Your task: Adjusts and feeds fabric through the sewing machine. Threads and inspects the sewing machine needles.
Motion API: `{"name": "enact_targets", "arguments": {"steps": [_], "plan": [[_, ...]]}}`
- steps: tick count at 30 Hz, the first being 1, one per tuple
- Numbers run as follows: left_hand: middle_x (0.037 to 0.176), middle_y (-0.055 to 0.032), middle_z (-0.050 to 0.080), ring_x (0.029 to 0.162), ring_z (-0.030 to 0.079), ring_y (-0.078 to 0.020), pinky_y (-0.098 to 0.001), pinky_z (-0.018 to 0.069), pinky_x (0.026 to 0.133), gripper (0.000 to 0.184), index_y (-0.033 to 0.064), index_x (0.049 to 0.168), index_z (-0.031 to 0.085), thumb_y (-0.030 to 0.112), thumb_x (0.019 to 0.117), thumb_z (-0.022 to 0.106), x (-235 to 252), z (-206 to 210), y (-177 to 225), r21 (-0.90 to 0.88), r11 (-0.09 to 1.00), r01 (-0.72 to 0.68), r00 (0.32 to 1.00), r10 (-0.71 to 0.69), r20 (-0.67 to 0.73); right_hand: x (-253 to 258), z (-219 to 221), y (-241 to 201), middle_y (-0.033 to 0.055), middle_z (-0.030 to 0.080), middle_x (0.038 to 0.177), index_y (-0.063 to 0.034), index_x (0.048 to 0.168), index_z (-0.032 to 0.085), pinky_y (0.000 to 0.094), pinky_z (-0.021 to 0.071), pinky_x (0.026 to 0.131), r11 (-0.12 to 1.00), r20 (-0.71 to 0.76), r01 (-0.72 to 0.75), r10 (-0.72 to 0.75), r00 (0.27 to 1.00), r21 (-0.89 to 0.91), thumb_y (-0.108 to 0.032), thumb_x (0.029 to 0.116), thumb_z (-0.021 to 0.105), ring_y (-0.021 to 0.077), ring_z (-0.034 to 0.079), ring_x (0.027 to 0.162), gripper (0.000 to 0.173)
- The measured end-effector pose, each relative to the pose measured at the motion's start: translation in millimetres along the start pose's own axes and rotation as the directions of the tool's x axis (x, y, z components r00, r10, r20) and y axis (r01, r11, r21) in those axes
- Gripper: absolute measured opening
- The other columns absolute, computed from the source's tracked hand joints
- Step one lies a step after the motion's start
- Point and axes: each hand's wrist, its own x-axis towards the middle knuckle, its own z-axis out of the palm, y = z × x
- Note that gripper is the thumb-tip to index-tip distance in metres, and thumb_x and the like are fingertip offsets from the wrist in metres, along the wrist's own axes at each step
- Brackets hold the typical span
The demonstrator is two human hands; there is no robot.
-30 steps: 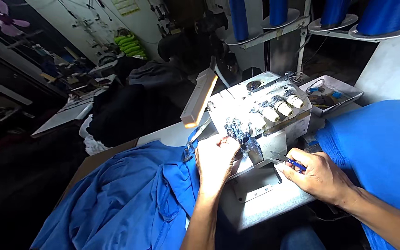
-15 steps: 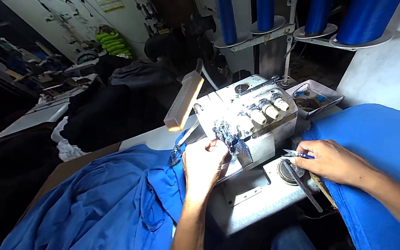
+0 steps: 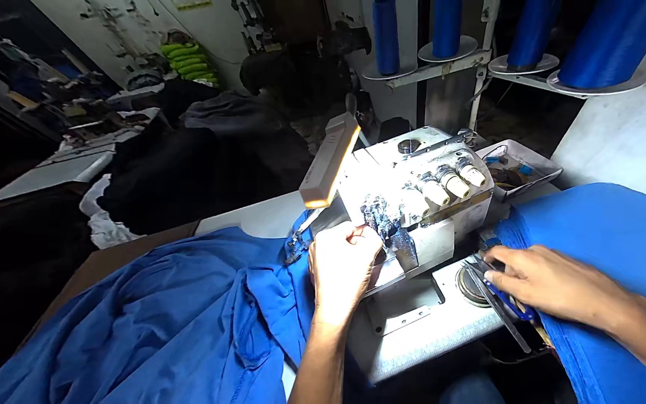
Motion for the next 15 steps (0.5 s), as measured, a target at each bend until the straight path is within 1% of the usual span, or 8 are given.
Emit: {"name": "enact_targets", "arguments": {"steps": [2,3,6,8,10,12,14,15], "plan": [[0.056,0.0035,0.056,0.051,0.054,-0.0152,-0.0433,0.0417,0.050,0.029,0.0202,0.065,0.062,0.031,0.0897,0.071,-4.8,-2.6,-1.3,0.002,0.999,-0.038,0.999,0.038,0.010,3.8,-16.9,11.1,-0.0034,0.059,0.062,-0.0199,0.095,0.073,0.0412,0.0490,0.048,0.992,-0.249,0.077,-0.050,0.967,0.100,-0.026,0.1018,0.058,0.0135,0.057,0.053,0.017],[0.055,0.0024,0.055,0.051,0.053,-0.0167,-0.0436,0.0404,0.049,0.030,0.0199,0.064,0.060,0.032,0.0903,0.070,-7.2,-3.0,-0.8,0.004,0.999,-0.047,0.999,0.047,0.011,8.2,-28.7,16.5,0.0002,0.062,0.065,-0.0156,0.094,0.072,0.0454,0.0523,0.050,0.988,-0.350,0.066,-0.012,0.937,0.142,-0.022,0.1020,0.057,0.0170,0.061,0.055,0.018],[0.057,0.0018,0.056,0.053,0.056,-0.0176,-0.0446,0.0423,0.050,0.029,0.0199,0.066,0.062,0.033,0.0912,0.069,-10.6,-3.9,-0.4,-0.001,0.999,-0.045,0.999,0.045,-0.003,42.5,-50.7,32.5,0.0129,0.070,0.082,-0.0053,0.107,0.069,0.0576,0.0586,0.065,0.940,-0.516,-0.012,0.198,0.834,0.340,-0.025,0.1053,0.051,0.0289,0.070,0.070,0.027],[0.058,0.0035,0.058,0.054,0.057,-0.0152,-0.0431,0.0440,0.051,0.026,0.0208,0.067,0.065,0.032,0.0909,0.069,-9.0,-3.9,0.0,-0.004,0.999,-0.039,0.999,0.039,-0.014,77.9,-50.8,45.0,0.0214,0.069,0.104,-0.0036,0.123,0.064,0.0654,0.0552,0.080,0.879,-0.442,-0.034,0.272,0.855,0.475,-0.035,0.1090,0.046,0.0376,0.070,0.092,0.039],[0.058,0.0051,0.058,0.055,0.057,-0.0130,-0.0418,0.0452,0.052,0.026,0.0211,0.067,0.065,0.030,0.0902,0.070,-6.6,-2.8,0.8,-0.009,1.000,-0.024,0.999,0.024,-0.022,110.1,-44.2,47.6,0.0164,0.067,0.117,-0.0089,0.133,0.060,0.0565,0.0555,0.086,0.758,-0.245,-0.099,0.327,0.913,0.645,-0.045,0.1103,0.039,0.0303,0.068,0.103,0.048],[0.057,0.0066,0.057,0.054,0.057,-0.0113,-0.0404,0.0450,0.053,0.025,0.0219,0.066,0.064,0.029,0.0885,0.071,-5.9,-1.4,1.4,-0.011,1.000,-0.010,0.999,0.010,-0.038,131.8,-33.6,41.8,0.0121,0.064,0.105,-0.0091,0.133,0.059,0.0442,0.0538,0.075,0.624,-0.079,-0.212,0.404,0.911,0.752,-0.046,0.1105,0.038,0.0217,0.063,0.087,0.048],[0.061,0.0073,0.061,0.057,0.058,-0.0099,-0.0394,0.0468,0.054,0.018,0.0222,0.072,0.070,0.028,0.0889,0.072,-7.3,-2.9,1.2,-0.024,1.000,-0.012,0.999,0.011,-0.038,141.8,-23.5,39.4,0.0086,0.061,0.092,-0.0107,0.133,0.055,0.0335,0.0528,0.063,0.546,0.035,-0.300,0.442,0.896,0.782,-0.036,0.1120,0.037,0.0154,0.060,0.071,0.038],[0.061,0.0074,0.062,0.055,0.059,-0.0091,-0.0374,0.0472,0.052,0.017,0.0221,0.074,0.071,0.028,0.0895,0.072,-9.3,-3.8,-0.3,-0.037,0.999,-0.017,0.999,0.016,-0.028,142.7,-19.7,37.5,0.0050,0.059,0.081,-0.0120,0.128,0.056,0.0279,0.0499,0.055,0.509,0.063,-0.326,0.466,0.882,0.797,-0.035,0.1120,0.037,0.0116,0.057,0.061,0.034]]}}
